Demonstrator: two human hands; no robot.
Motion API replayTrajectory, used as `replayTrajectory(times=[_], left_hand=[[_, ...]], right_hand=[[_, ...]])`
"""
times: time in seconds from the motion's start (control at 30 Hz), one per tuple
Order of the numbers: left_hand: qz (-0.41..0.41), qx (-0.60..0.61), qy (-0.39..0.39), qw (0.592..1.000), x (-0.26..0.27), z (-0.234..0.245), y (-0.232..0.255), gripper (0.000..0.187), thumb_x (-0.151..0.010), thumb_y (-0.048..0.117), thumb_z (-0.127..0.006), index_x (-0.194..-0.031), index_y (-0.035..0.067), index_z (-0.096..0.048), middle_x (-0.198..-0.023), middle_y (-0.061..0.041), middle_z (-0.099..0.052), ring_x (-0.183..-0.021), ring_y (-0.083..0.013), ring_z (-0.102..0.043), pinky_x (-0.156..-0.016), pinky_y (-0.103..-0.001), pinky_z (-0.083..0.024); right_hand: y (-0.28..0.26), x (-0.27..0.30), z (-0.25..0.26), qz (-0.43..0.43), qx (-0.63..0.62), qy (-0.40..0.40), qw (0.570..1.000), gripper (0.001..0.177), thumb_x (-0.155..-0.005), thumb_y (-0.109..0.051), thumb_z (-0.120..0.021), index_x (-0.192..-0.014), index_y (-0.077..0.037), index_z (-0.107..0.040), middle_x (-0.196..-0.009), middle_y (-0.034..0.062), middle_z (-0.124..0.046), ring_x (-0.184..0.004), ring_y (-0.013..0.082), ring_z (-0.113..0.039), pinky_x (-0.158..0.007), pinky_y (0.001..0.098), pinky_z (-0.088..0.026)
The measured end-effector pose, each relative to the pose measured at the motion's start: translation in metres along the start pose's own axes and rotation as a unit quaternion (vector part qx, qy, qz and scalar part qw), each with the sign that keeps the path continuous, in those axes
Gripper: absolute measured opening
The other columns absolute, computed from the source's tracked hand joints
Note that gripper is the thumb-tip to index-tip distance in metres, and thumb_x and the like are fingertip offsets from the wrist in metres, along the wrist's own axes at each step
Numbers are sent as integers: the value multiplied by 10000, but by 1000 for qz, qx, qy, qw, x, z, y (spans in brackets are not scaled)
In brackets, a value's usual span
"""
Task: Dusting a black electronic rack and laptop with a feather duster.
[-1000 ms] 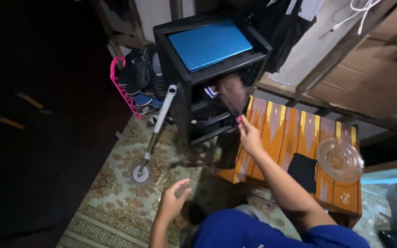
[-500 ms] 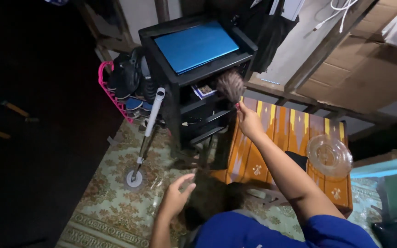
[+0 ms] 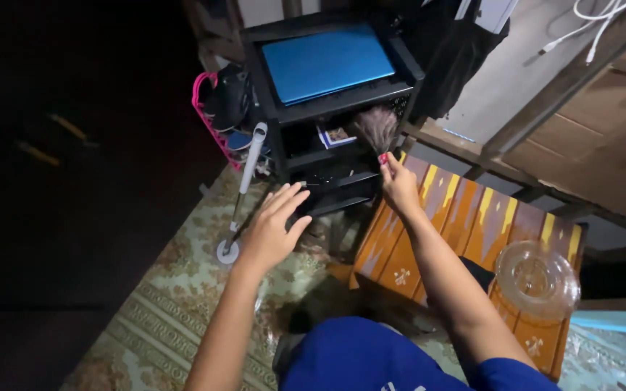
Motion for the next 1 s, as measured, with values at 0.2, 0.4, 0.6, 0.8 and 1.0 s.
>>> replayTrajectory(times=[0.2,0.4,0.6,0.8,1.0], left_hand=[[14,62,-33,997,8,-43,15,443,-908,198,-731,-1327,71,-666,-1463,-160,-602,-1417,-356,-498,-1153,-440,-397],[94,99,-167,976,34,-76,32,443,-901,217,-731,-1320,86,-671,-1433,-141,-617,-1357,-334,-556,-1104,-410,-445],[182,100,-183,961,47,-91,21,428,-902,230,-715,-1308,102,-678,-1420,-100,-639,-1316,-291,-596,-1073,-383,-463],[188,124,-184,957,38,-98,2,414,-904,217,-706,-1294,82,-672,-1376,-106,-673,-1275,-281,-635,-1067,-369,-476],[192,128,-188,955,11,-89,-7,385,-906,220,-704,-1262,76,-693,-1318,-107,-701,-1228,-280,-655,-1026,-374,-494]], right_hand=[[23,-5,9,-43,-100,-69,992,427,-1013,-270,-617,-1405,-101,-629,-941,219,-770,-861,288,-700,-790,377,-555],[84,-14,-5,31,-240,-97,965,394,-1053,-205,-618,-1387,2,-603,-1330,128,-704,-1198,150,-639,-1003,283,-477],[92,-15,-10,-56,-198,-57,977,416,-1034,-224,-617,-1399,-23,-621,-1311,121,-731,-1182,145,-659,-1017,271,-481],[8,2,-9,-170,-330,-52,927,428,-1038,-275,-624,-1424,-98,-674,-791,35,-629,-562,91,-471,-498,255,-353],[-32,13,-53,-133,-363,-166,907,469,-1021,-269,-590,-1466,-122,-573,-764,-38,-605,-552,38,-463,-503,210,-389]])
Point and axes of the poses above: each hand's wrist, its own x-axis away from the middle knuckle, its own z-axis out of the back of the hand, y = z × x, the point moved 4 cm from there along -x, towards the middle knuckle
